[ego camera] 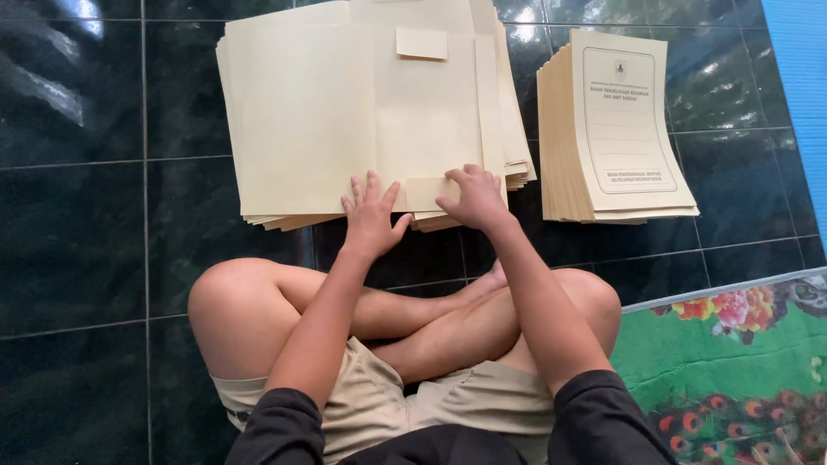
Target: Folding the internal flaps of document covers and stacking them neatly on the floor.
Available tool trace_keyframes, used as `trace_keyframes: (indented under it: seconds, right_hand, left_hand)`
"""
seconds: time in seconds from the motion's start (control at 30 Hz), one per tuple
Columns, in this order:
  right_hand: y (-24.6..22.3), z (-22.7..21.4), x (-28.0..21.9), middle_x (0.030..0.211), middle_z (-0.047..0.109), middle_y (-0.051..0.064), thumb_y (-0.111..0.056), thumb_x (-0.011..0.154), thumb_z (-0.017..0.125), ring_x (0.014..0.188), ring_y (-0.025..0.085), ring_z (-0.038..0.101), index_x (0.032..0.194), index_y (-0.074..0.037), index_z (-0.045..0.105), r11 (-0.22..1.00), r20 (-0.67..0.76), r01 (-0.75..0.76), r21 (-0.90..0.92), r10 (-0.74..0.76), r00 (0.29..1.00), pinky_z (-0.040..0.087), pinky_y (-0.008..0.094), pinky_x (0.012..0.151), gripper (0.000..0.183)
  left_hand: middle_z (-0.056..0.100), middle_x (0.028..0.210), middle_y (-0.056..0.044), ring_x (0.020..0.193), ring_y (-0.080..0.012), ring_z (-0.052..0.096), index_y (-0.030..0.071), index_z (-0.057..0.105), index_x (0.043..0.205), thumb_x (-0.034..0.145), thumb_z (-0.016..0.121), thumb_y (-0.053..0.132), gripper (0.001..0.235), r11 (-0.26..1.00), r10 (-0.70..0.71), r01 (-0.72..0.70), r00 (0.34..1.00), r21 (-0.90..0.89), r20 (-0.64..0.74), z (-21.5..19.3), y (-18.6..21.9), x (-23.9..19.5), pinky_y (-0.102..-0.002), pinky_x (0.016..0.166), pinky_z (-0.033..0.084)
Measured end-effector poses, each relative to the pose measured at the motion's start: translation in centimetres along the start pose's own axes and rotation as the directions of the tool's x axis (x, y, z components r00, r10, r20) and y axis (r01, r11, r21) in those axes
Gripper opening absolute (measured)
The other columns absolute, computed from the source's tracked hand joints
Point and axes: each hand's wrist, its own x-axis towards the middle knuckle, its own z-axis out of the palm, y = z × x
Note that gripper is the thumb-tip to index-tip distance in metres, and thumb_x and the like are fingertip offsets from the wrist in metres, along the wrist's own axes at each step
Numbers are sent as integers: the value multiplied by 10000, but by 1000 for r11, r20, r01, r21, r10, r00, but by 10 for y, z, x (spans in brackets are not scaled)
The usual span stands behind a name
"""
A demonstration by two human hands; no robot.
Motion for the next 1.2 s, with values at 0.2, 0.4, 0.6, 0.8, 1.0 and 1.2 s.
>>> trace_keyframes:
  seconds: [0.2,0.4,0.6,0.8,1.0,1.2]
  right_hand:
    - [-2,-5,1,1340,638,131,-484,929,669,1291,376,604,1327,-205,642,985,-27,68,159,-65,998,263,718,1165,487]
    - [-40,-72,-48,676,694,72,-392,921,665,767,257,714,1108,-161,754,930,16,6,368,-13,1000,555,439,833,310]
    - [-21,-41,-42,890,760,142,-444,836,729,944,323,734,1191,-125,735,972,288,-14,233,-55,956,568,480,899,478]
    - [1,-9,-22,854,757,54,-467,709,826,942,293,733,1200,-184,711,986,249,60,152,-98,964,589,460,861,579]
    - [5,3,0,1121,604,105,-638,599,875,1114,332,623,1372,-255,598,981,25,140,-137,-138,990,542,529,949,907]
    - [-45,-38,-23,1706,93,243,-644,581,914,1566,478,86,1654,-294,243,952,116,95,-290,-63,991,128,703,1218,1313]
  left_hand:
    - [197,1693,-209,1557,-494,132,136,231,1649,915,646,573,949,1000,-23,23,1000,9,11,8,-10,6,-759,1171,208]
    - [168,1700,-204,1558,-495,88,106,254,1639,920,697,314,870,998,-22,17,996,60,84,1,-9,5,-763,1177,189]
    - [209,1676,-203,1555,-499,103,140,337,1611,892,491,7,747,1000,-25,27,997,-16,79,3,-14,8,-776,1162,189]
    - [83,1695,-266,1535,-574,2,249,307,1640,838,611,775,1006,999,-5,6,999,-40,44,-20,24,-19,-824,1127,132]
    - [9,1714,-247,1534,-561,-61,235,208,1671,861,618,747,1042,997,-42,37,996,67,75,-13,27,-13,-827,1122,119]
    - [17,1716,-225,1535,-557,-38,252,218,1663,868,636,713,1010,993,-54,45,995,109,85,-9,25,-8,-825,1107,164]
